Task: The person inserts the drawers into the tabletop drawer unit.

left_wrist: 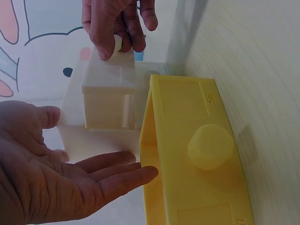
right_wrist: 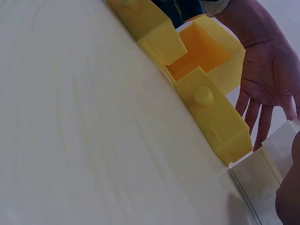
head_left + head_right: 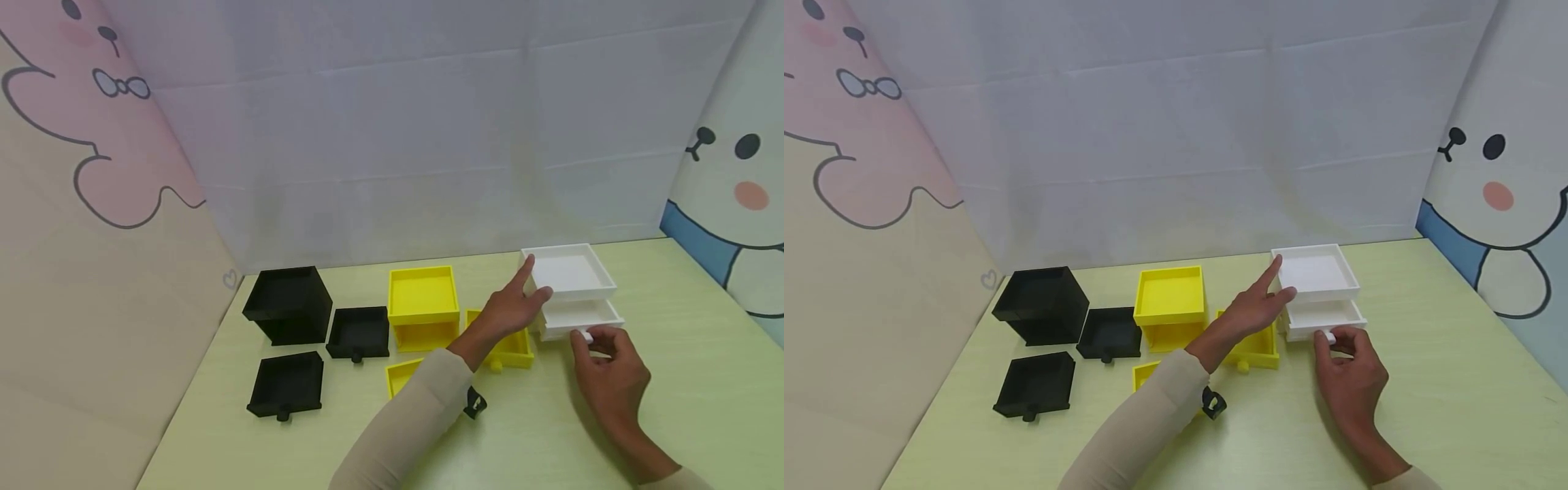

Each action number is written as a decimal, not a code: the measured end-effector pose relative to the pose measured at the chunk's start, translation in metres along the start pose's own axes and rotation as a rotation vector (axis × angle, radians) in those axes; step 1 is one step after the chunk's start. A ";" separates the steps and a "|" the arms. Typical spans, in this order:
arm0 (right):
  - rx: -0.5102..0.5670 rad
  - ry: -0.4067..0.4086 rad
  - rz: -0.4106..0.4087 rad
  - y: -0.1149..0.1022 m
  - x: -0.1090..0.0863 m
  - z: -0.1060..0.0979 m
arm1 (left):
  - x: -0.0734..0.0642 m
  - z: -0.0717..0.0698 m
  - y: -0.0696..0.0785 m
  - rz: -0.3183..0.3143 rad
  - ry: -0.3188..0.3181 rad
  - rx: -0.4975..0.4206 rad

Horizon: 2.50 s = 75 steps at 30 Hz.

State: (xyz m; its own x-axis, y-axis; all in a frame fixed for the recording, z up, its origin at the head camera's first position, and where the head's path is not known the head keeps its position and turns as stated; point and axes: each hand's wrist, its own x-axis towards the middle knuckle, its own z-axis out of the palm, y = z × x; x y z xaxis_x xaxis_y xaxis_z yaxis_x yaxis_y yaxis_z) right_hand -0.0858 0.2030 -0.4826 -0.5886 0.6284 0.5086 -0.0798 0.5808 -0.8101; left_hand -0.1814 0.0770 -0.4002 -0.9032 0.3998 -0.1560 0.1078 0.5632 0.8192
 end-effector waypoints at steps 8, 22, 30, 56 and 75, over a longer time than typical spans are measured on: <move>0.011 -0.007 -0.002 -0.004 0.001 0.002 | -0.001 -0.002 0.000 -0.010 -0.009 0.003; -0.001 0.006 0.017 -0.002 0.001 0.002 | -0.002 0.002 -0.001 -0.004 -0.017 0.003; 0.023 0.009 0.013 -0.005 0.004 0.007 | -0.001 0.000 0.000 0.011 -0.005 -0.017; 0.029 0.029 0.012 -0.004 0.009 0.015 | -0.001 -0.001 0.000 0.009 -0.014 -0.002; 0.069 0.031 -0.005 -0.001 0.011 0.020 | -0.003 -0.002 -0.001 0.010 -0.015 -0.002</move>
State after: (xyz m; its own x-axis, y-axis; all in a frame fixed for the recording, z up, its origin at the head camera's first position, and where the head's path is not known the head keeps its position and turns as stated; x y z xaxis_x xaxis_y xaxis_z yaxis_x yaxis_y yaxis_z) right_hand -0.1082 0.1996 -0.4818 -0.5633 0.6418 0.5204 -0.1382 0.5478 -0.8251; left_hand -0.1792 0.0741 -0.3994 -0.8955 0.4168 -0.1560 0.1162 0.5574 0.8221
